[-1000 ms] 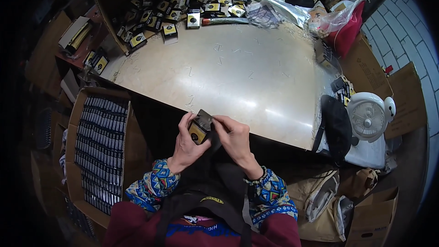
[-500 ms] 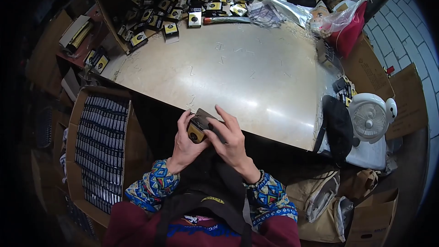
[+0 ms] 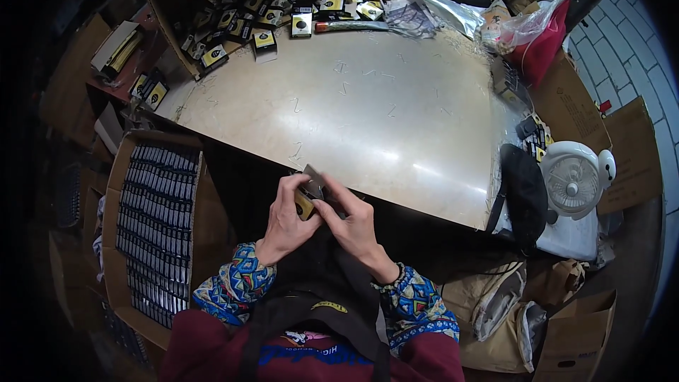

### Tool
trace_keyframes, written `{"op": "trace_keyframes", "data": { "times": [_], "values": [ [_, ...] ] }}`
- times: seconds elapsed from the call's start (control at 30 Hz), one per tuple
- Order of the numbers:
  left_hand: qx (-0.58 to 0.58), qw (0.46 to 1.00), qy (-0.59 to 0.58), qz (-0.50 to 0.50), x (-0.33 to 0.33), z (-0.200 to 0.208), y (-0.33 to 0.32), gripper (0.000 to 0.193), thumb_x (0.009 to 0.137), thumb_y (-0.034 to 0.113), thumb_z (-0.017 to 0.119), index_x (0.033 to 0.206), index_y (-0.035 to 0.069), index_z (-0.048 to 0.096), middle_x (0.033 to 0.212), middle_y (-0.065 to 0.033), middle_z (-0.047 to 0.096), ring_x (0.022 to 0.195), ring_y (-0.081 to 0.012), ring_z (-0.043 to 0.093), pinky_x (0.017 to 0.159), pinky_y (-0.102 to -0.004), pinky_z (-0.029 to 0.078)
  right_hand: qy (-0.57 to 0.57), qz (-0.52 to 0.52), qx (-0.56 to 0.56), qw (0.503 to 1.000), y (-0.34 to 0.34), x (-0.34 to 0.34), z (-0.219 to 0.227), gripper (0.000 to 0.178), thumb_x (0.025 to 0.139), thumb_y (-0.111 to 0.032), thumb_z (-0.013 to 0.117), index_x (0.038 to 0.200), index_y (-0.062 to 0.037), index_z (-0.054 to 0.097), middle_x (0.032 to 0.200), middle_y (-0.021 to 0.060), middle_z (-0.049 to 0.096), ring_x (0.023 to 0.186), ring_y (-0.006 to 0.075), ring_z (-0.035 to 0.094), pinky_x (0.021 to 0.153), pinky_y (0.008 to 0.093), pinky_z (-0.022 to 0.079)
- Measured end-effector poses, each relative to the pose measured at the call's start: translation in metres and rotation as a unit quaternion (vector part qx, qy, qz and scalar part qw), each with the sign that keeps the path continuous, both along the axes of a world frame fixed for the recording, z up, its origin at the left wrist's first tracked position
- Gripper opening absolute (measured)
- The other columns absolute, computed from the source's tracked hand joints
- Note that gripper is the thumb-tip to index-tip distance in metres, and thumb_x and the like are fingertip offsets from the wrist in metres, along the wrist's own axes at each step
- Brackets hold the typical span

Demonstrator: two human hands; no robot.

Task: Packaging small rectangular boxes into plastic sleeves and managing silver shredded filler material.

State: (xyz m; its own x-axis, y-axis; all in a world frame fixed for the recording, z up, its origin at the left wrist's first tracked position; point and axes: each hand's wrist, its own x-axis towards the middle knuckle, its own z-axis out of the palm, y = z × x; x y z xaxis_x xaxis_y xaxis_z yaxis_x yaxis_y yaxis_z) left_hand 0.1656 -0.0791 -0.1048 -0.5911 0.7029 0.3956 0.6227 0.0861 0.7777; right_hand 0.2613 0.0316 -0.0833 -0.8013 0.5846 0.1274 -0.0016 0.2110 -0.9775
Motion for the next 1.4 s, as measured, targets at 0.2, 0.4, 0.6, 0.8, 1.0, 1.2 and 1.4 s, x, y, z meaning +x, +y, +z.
{"op": "trace_keyframes", "data": {
  "times": [0.2, 0.4, 0.6, 0.8, 1.0, 1.2, 1.4],
  "values": [
    [-0.064, 0.992, -0.072, 0.080, 0.005, 0.009, -0.002, 0.066, 0.070, 0.015, 0.075, 0.124, 0.002, 0.040, 0.105, -0.0241, 0.058, 0.091, -0.0434, 0.061, 0.073, -0.0459, 0.051, 0.037, 0.046, 0.141, 0.988, -0.006, 0.005, 0.001, 0.026, 0.084, 0.002, 0.065, 0.110, 0.0028, 0.066, 0.108, 0.0156, 0.069, 0.095, 0.0136, 0.065, 0.078, 0.0243, 0.054],
    [-0.072, 0.992, -0.035, 0.102, 0.011, 0.005, 0.003, 0.050, 0.073, 0.014, 0.073, 0.113, 0.001, 0.045, 0.096, -0.0227, 0.059, 0.086, -0.0430, 0.060, 0.071, -0.0455, 0.050, -0.018, -0.034, -0.090, 0.995, -0.013, 0.000, 0.010, 0.026, 0.085, -0.001, 0.068, 0.110, 0.0055, 0.066, 0.102, 0.0100, 0.069, 0.090, 0.0109, 0.064, 0.081, 0.0214, 0.051],
    [-0.065, 0.994, -0.013, 0.088, 0.013, 0.001, 0.000, 0.059, 0.069, 0.012, 0.077, 0.116, 0.001, 0.043, 0.099, -0.0211, 0.057, 0.090, -0.0401, 0.059, 0.073, -0.0437, 0.049, -0.038, -0.030, -0.138, 0.989, -0.009, 0.000, 0.010, 0.025, 0.087, -0.006, 0.068, 0.109, 0.0050, 0.067, 0.096, 0.0081, 0.070, 0.085, 0.0092, 0.063, 0.076, 0.0208, 0.050],
    [-0.078, 0.994, -0.052, 0.054, 0.010, 0.003, 0.004, 0.068, 0.069, 0.011, 0.077, 0.124, -0.001, 0.039, 0.106, -0.0189, 0.052, 0.098, -0.0385, 0.055, 0.078, -0.0429, 0.049, -0.110, 0.010, 0.124, 0.986, 0.010, 0.001, 0.017, 0.019, 0.089, -0.008, 0.064, 0.104, 0.0040, 0.067, 0.078, 0.0094, 0.070, 0.070, 0.0062, 0.060, 0.062, 0.0221, 0.049],
    [-0.048, 0.993, -0.097, -0.039, 0.010, 0.008, 0.001, 0.099, 0.070, 0.017, 0.080, 0.143, -0.004, 0.017, 0.129, -0.0244, 0.041, 0.121, -0.0394, 0.041, 0.101, -0.0429, 0.037, -0.141, -0.022, 0.270, 0.952, 0.060, 0.002, 0.010, 0.017, 0.089, -0.008, 0.062, 0.100, 0.0044, 0.067, 0.072, 0.0124, 0.068, 0.063, 0.0091, 0.061, 0.057, 0.0251, 0.049],
    [-0.053, 0.994, -0.097, -0.014, 0.008, -0.002, 0.008, 0.085, 0.071, 0.010, 0.073, 0.140, 0.004, 0.024, 0.122, -0.0238, 0.047, 0.106, -0.0428, 0.054, 0.087, -0.0436, 0.048, -0.021, -0.046, 0.045, 0.998, 0.038, 0.000, 0.013, 0.015, 0.089, -0.006, 0.063, 0.100, 0.0018, 0.068, 0.084, 0.0115, 0.069, 0.071, 0.0109, 0.064, 0.062, 0.0240, 0.051],
    [-0.035, 0.998, -0.055, 0.021, 0.010, -0.005, 0.011, 0.070, 0.068, 0.013, 0.079, 0.123, 0.007, 0.036, 0.113, -0.0209, 0.054, 0.095, -0.0393, 0.061, 0.077, -0.0415, 0.052, -0.006, 0.038, 0.236, 0.971, 0.024, 0.012, 0.006, 0.021, 0.088, -0.008, 0.065, 0.105, 0.0049, 0.067, 0.109, 0.0128, 0.068, 0.089, 0.0133, 0.065, 0.074, 0.0255, 0.053]
  ]
}}
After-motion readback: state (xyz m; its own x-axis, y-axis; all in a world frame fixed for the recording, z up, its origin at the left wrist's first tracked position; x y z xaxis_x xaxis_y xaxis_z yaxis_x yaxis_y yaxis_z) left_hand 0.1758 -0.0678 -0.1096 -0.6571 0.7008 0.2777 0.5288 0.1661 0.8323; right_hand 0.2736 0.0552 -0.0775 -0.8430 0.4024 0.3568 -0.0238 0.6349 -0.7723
